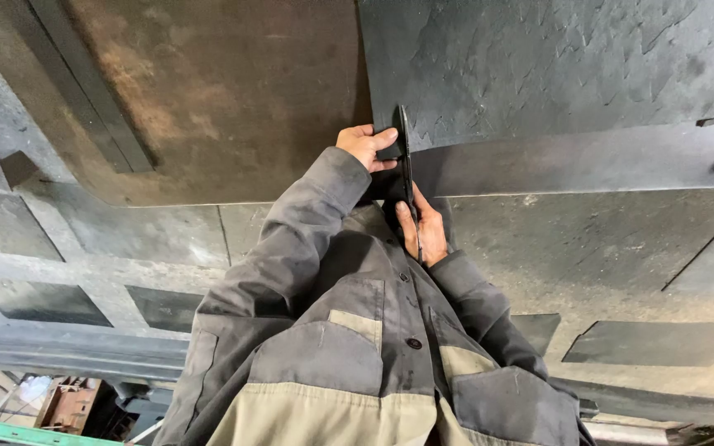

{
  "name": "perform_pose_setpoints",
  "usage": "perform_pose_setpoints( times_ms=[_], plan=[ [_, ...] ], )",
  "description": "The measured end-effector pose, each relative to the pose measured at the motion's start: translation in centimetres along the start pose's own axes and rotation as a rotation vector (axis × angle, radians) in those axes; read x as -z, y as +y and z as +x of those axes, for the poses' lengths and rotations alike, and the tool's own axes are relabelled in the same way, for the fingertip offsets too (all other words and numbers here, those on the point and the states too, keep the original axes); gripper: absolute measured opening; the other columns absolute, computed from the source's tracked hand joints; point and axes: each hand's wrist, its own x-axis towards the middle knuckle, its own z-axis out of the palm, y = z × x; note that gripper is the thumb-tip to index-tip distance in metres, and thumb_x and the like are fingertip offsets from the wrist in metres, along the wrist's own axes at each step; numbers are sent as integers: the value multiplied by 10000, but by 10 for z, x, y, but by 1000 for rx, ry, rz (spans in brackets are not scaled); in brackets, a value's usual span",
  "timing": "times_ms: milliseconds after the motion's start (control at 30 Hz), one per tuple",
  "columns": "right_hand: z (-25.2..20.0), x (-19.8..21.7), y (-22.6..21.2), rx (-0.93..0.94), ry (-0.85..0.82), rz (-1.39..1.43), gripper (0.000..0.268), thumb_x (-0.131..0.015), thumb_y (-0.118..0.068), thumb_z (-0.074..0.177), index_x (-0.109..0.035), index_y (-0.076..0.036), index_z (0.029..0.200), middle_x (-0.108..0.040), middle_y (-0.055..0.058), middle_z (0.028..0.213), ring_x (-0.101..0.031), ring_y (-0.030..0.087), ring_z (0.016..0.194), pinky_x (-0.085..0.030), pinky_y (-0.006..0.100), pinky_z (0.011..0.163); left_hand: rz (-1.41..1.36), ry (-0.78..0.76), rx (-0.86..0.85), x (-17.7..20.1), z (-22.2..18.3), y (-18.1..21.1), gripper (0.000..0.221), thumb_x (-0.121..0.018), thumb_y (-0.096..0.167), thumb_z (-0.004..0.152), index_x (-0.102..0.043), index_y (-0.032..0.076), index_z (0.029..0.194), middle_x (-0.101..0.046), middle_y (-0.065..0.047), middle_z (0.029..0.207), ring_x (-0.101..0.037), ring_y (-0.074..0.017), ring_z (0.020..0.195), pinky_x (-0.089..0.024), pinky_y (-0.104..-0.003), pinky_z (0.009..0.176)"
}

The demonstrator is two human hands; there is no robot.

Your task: The recorder uses large industrial scissors to cut strips from a thick black rubber sheet on a metal workbench.

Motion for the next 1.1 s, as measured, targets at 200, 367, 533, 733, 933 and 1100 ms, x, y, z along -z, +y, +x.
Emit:
perform_pose_setpoints(
  times_ms=[200,367,533,733,933,1100],
  plan=[
    [3,-7,-6,-57,122,-126,489,-625,-226,1017,-555,-32,1461,-669,52,787,-560,80,734,-512,265,689,25,37,-21,1,11,-5,255,-726,163,924,-703,-12,1108,-758,-135,1010,-738,-255,872,-638,-420,788],
    [3,-8,-17,-133,117,-170,458,-621,-240,1018,-600,-59,1438,-656,81,729,-572,103,684,-509,282,660,34,13,-40,4,15,-6,233,-732,171,923,-722,3,1085,-760,-119,976,-735,-240,830,-638,-396,749],
    [-1,0,0,178,29,-163,525,-594,-218,1054,-464,-13,1519,-735,194,1152,-716,212,1081,-531,323,933,90,49,-30,-11,-2,19,232,-748,206,893,-707,74,1079,-754,-51,981,-737,-172,848,-633,-380,693],
    [17,8,-16,284,-46,-177,681,-522,-153,1126,-152,-15,1680,-489,321,1553,-501,334,1419,-404,360,1130,-42,158,-235,-8,6,3,249,-748,217,942,-727,-26,993,-718,-86,856,-689,-195,690,-571,-381,570],
    [49,6,-33,203,-91,-51,714,-525,-174,1074,-138,-45,1659,-650,192,1352,-630,216,1165,-475,302,1018,-67,97,-249,-10,-9,2,244,-709,214,940,-731,-17,1013,-742,-72,862,-708,-178,690,-591,-344,602],
    [53,2,-24,150,-60,-8,718,-531,-139,1054,-156,-81,1664,-675,154,1304,-642,184,1058,-501,279,953,-98,105,-254,-5,5,-9,258,-718,197,948,-716,-53,1010,-734,-98,880,-711,-196,723,-609,-361,630]
  ],
)
